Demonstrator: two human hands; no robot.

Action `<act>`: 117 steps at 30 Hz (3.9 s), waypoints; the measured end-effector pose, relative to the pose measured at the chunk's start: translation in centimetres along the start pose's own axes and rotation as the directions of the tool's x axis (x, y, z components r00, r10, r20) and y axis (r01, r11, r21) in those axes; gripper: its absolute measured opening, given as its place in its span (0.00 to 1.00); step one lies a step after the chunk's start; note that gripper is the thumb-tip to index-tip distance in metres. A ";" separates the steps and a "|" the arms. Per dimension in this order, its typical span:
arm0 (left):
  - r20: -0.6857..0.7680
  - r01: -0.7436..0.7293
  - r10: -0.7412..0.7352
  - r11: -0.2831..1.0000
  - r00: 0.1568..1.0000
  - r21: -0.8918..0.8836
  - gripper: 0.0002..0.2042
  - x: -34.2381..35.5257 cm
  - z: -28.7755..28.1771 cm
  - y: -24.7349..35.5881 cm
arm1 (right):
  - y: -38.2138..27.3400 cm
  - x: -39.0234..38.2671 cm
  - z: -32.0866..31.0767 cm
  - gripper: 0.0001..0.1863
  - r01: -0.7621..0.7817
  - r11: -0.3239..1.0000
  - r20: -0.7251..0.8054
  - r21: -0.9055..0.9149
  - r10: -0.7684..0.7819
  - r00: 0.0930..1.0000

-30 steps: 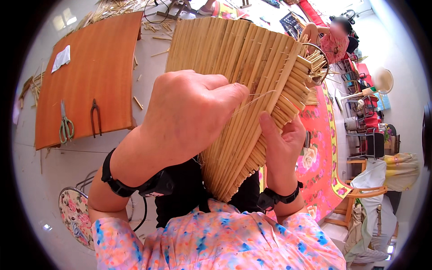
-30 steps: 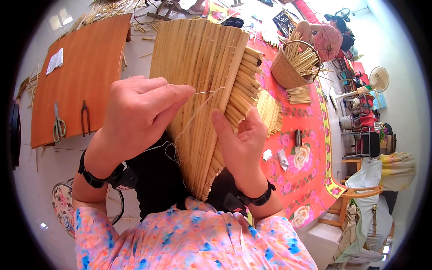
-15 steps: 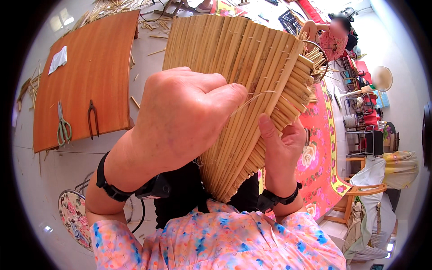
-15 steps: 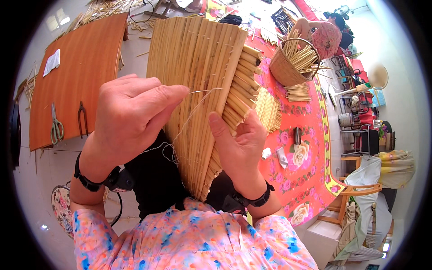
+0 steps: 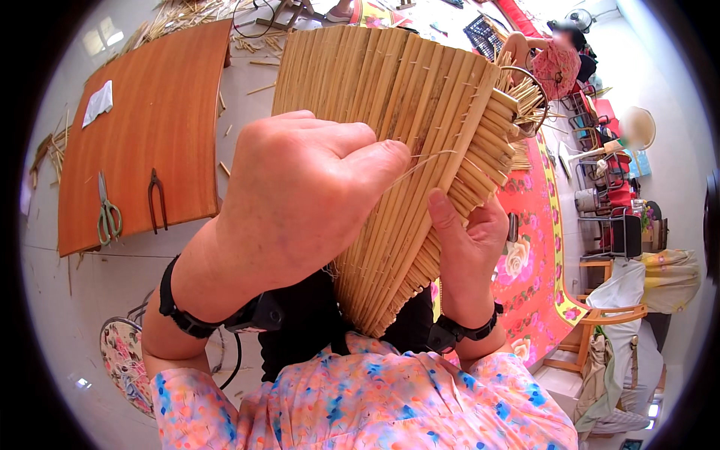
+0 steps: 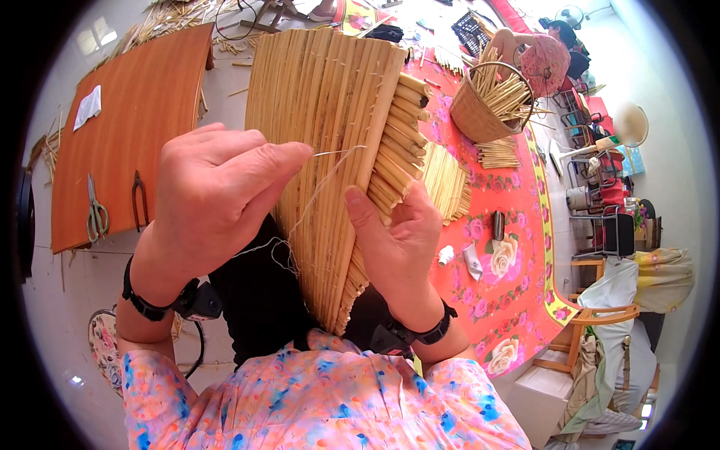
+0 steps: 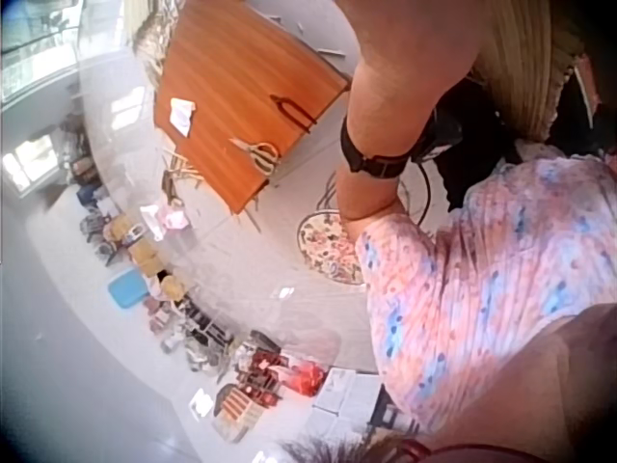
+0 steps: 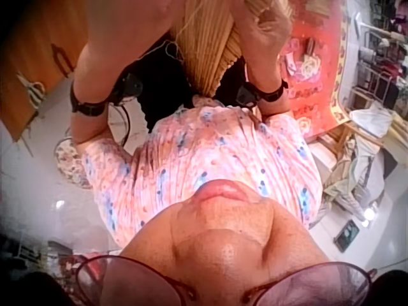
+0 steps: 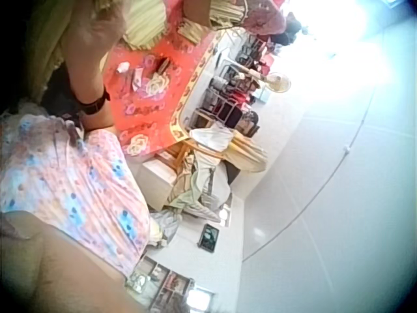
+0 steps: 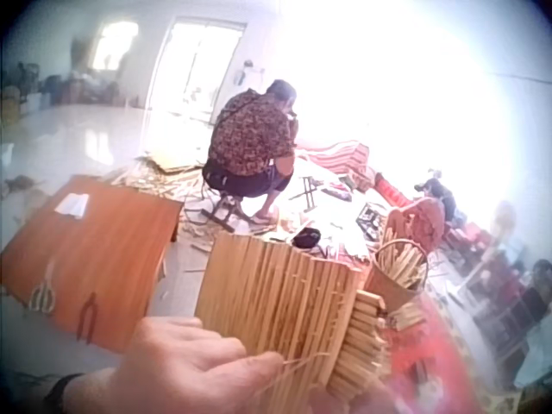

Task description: The person sits on the floor and weaves a bamboo mat by hand. They use a thin white string to tie the bamboo strips together, pulling the string through the gaps and tightening it. The person occasionally uses pliers to assist with the string and adjusts the mat's position.

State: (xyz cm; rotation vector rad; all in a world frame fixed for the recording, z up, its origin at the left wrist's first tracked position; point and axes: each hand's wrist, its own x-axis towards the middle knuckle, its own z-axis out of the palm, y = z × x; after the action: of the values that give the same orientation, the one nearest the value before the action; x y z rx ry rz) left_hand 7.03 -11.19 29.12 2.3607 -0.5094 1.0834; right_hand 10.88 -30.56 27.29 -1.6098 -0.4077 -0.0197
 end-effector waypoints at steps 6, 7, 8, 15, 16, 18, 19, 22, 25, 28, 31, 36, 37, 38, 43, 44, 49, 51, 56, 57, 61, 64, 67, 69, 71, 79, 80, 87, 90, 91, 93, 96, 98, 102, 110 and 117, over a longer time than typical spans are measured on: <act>0.026 -0.006 0.005 1.000 1.000 0.018 0.06 -0.1 -0.1 0.0 | 0.5 0.0 -0.7 0.17 0.011 0.996 0.018 -0.090 -0.010 1.000; 0.023 -0.010 0.009 1.000 1.000 0.021 0.06 -0.1 -0.1 0.0 | 0.5 0.0 -0.8 0.16 0.010 0.996 0.019 -0.092 -0.008 1.000; 0.020 -0.014 0.013 1.000 1.000 0.025 0.06 -0.1 -0.1 0.0 | 0.4 0.0 -0.7 0.15 0.006 0.997 0.019 -0.082 -0.004 1.000; 0.045 -0.013 0.010 0.998 0.999 0.062 0.06 0.3 -0.5 0.6 | 0.6 -0.1 -0.5 0.14 0.027 0.999 0.031 0.017 -0.027 0.999; 0.059 -0.016 0.013 0.998 0.998 0.055 0.06 0.4 -0.7 0.5 | 0.7 -0.1 -0.5 0.14 0.037 0.999 0.036 0.016 -0.038 0.999; 0.086 -0.022 0.018 0.999 0.996 0.041 0.06 0.8 -1.0 0.4 | 0.3 0.0 0.0 0.15 0.092 0.995 0.042 0.032 -0.094 0.995; 0.083 -0.009 0.006 1.000 0.997 0.029 0.06 0.7 -1.4 0.3 | 0.1 0.0 0.2 0.16 0.081 0.996 0.087 -0.029 -0.078 0.993; 0.106 0.030 -0.029 1.000 0.994 -0.009 0.07 0.4 -2.2 0.3 | -0.3 -0.3 0.1 0.20 0.125 0.978 0.184 -0.165 -0.094 0.978; 0.158 0.102 -0.097 0.994 0.983 -0.025 0.07 0.0 -3.9 0.2 | -0.6 -0.1 0.9 0.25 0.305 0.929 0.295 -0.212 -0.237 0.926; 0.219 0.172 -0.170 0.985 0.961 0.010 0.07 -0.6 -6.1 0.6 | -1.6 -0.6 1.9 0.29 0.381 0.904 0.404 -0.194 -0.281 0.871; 0.263 0.236 -0.250 0.968 0.932 0.085 0.09 -1.8 -8.3 1.0 | -0.4 -1.7 3.8 0.38 0.366 0.930 0.339 0.032 -0.354 0.872; 0.206 0.299 -0.320 0.945 0.925 0.130 0.08 -2.9 -9.1 2.1 | -0.3 -2.5 4.8 0.34 0.236 0.956 0.292 0.176 -0.280 0.914; 0.188 0.312 -0.334 0.940 0.924 0.134 0.09 -3.3 -9.1 2.2 | -0.2 -2.6 4.9 0.34 0.267 0.950 0.285 0.161 -0.304 0.909; 0.171 0.325 -0.346 0.935 0.923 0.139 0.09 -3.5 -9.1 2.3 | -0.3 -2.7 4.9 0.33 0.297 0.944 0.278 0.145 -0.327 0.903; 0.193 0.301 -0.344 0.927 0.919 0.222 0.06 -4.0 -10.0 2.5 | 0.1 -2.6 5.0 0.30 0.336 0.921 0.272 0.198 -0.381 0.884; 0.166 0.316 -0.358 0.920 0.919 0.233 0.06 -4.0 -9.9 2.7 | 0.4 -2.6 5.1 0.30 0.346 0.915 0.272 0.208 -0.394 0.878; 0.123 0.390 -0.430 0.885 0.895 0.256 0.06 -4.3 -9.8 3.4 | 0.4 -2.4 5.3 0.30 0.385 0.906 0.273 0.176 -0.420 0.865; 0.139 0.395 -0.445 0.873 0.885 0.285 0.07 -4.4 -10.2 3.5 | 0.3 -2.2 5.3 0.30 0.397 0.905 0.279 0.151 -0.424 0.861; 0.128 0.420 -0.474 0.854 0.871 0.306 0.08 -4.7 -10.5 3.6 | 0.5 -2.3 5.3 0.31 0.385 0.907 0.277 0.168 -0.418 0.865; 0.125 0.417 -0.472 0.854 0.873 0.310 0.08 -4.6 -10.4 3.8 | 0.6 -2.4 5.3 0.31 0.379 0.908 0.278 0.180 -0.417 0.866; 0.129 0.430 -0.494 0.837 0.860 0.338 0.07 -4.2 -10.2 4.3 | 0.9 -2.5 5.2 0.33 0.348 0.910 0.282 0.226 -0.403 0.871; 0.129 0.478 -0.527 0.832 0.840 0.280 0.07 -4.0 -10.0 4.6 | 1.1 -2.6 5.4 0.34 0.330 0.909 0.283 0.255 -0.397 0.873; 0.127 0.537 -0.571 0.813 0.811 0.228 0.06 -3.8 -10.0 4.8 | 1.0 -2.6 5.3 0.34 0.305 0.913 0.296 0.272 -0.381 0.876; 0.136 0.547 -0.582 0.806 0.802 0.225 0.06 -4.0 -10.2 4.7 | 1.0 -2.6 5.4 0.35 0.299 0.913 0.298 0.276 -0.377 0.877; 0.144 0.528 -0.565 0.818 0.812 0.227 0.05 -4.3 -10.4 4.4 | 0.9 -2.5 5.4 0.35 0.302 0.911 0.304 0.280 -0.382 0.873; 0.103 0.459 -0.470 0.881 0.877 0.116 0.05 -4.5 -9.0 3.0 | 0.8 -1.8 5.2 0.37 0.257 0.923 0.374 0.286 -0.355 0.857; 0.098 0.451 -0.462 0.885 0.881 0.117 0.05 -4.5 -8.9 3.0 | 0.9 -1.8 5.3 0.36 0.264 0.920 0.366 0.291 -0.362 0.857; 0.134 0.471 -0.482 0.876 0.866 0.107 0.04 -4.9 -9.3 2.6 | 1.3 -1.7 5.4 0.34 0.309 0.902 0.345 0.302 -0.406 0.846; 0.144 0.465 -0.471 0.882 0.870 0.071 0.04 -4.6 -9.0 2.5 | 1.3 -1.8 5.5 0.34 0.305 0.899 0.345 0.313 -0.407 0.846; 0.131 0.458 -0.459 0.888 0.879 0.045 0.04 -4.5 -8.6 2.4 | 1.4 -1.8 5.5 0.34 0.305 0.899 0.344 0.315 -0.407 0.846; 0.114 0.456 -0.454 0.890 0.883 0.011 0.04 -4.3 -8.2 2.5 | 1.5 -1.8 5.6 0.34 0.303 0.897 0.342 0.321 -0.408 0.846; 0.104 0.479 -0.475 0.878 0.874 -0.013 0.04 -4.2 -8.0 2.8 | 1.7 -2.0 5.8 0.35 0.300 0.894 0.338 0.333 -0.410 0.847; 0.096 0.486 -0.482 0.873 0.871 -0.024 0.04 -3.5 -7.6 3.2 | 1.5 -2.1 5.7 0.36 0.296 0.892 0.341 0.341 -0.411 0.846; 0.120 0.440 -0.445 0.896 0.888 0.066 0.05 -3.3 -8.0 3.4 | 1.1 -2.2 5.6 0.37 0.282 0.904 0.357 0.322 -0.392 0.848; 0.115 0.407 -0.465 0.850 0.878 0.333 0.04 -2.8 -7.9 5.1 | 1.2 -2.0 5.4 0.35 0.312 0.909 0.357 0.277 -0.399 0.845; 0.131 0.360 -0.440 0.845 0.888 0.395 0.06 -2.5 -7.8 5.1 | 0.7 -1.8 5.3 0.34 0.374 0.902 0.338 0.214 -0.428 0.838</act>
State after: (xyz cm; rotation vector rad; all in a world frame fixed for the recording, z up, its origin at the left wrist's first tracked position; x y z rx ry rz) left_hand -1.76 -10.60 33.00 2.7545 0.1428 0.7734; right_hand 8.17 -25.89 25.72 -1.3603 -1.0265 0.0003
